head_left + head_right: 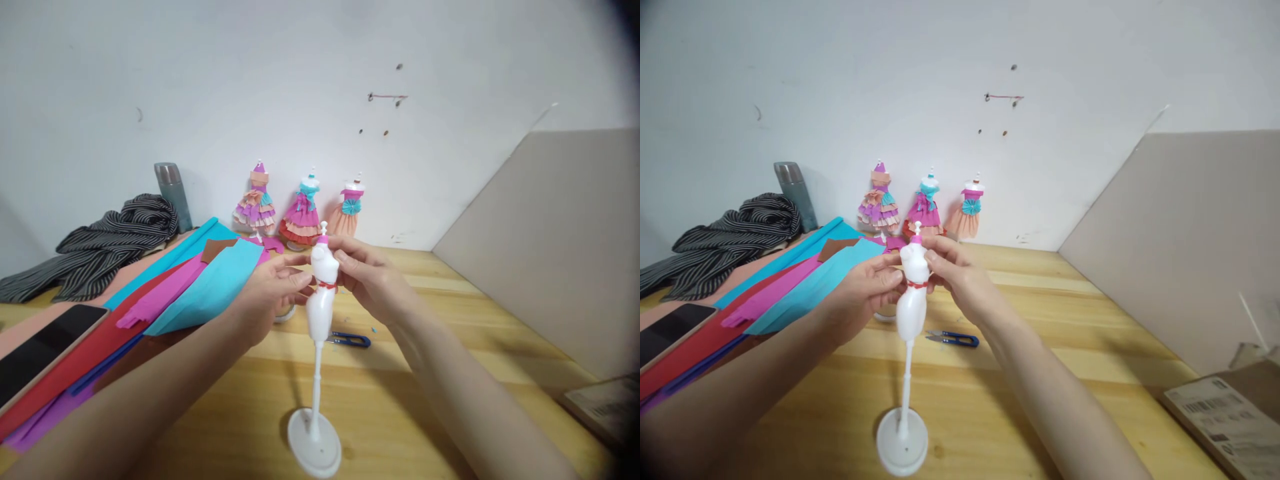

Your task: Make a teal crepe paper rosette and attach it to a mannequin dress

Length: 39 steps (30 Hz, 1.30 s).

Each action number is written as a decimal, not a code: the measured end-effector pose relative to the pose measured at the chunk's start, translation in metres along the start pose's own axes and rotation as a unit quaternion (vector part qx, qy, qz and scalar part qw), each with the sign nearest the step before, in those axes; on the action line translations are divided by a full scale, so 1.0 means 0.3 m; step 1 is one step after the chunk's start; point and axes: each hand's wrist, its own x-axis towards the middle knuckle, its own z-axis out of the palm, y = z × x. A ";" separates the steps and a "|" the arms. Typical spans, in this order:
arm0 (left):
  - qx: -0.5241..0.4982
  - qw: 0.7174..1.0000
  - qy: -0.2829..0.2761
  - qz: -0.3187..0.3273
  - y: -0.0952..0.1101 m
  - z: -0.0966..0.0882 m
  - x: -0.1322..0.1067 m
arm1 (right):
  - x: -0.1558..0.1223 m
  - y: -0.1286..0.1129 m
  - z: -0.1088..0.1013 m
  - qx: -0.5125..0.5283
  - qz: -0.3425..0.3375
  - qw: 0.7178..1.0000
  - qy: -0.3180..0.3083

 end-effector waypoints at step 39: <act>0.051 0.999 0.011 0.007 -0.069 0.012 0.011 | 0.026 0.047 -0.048 -0.146 -0.023 0.989 -0.034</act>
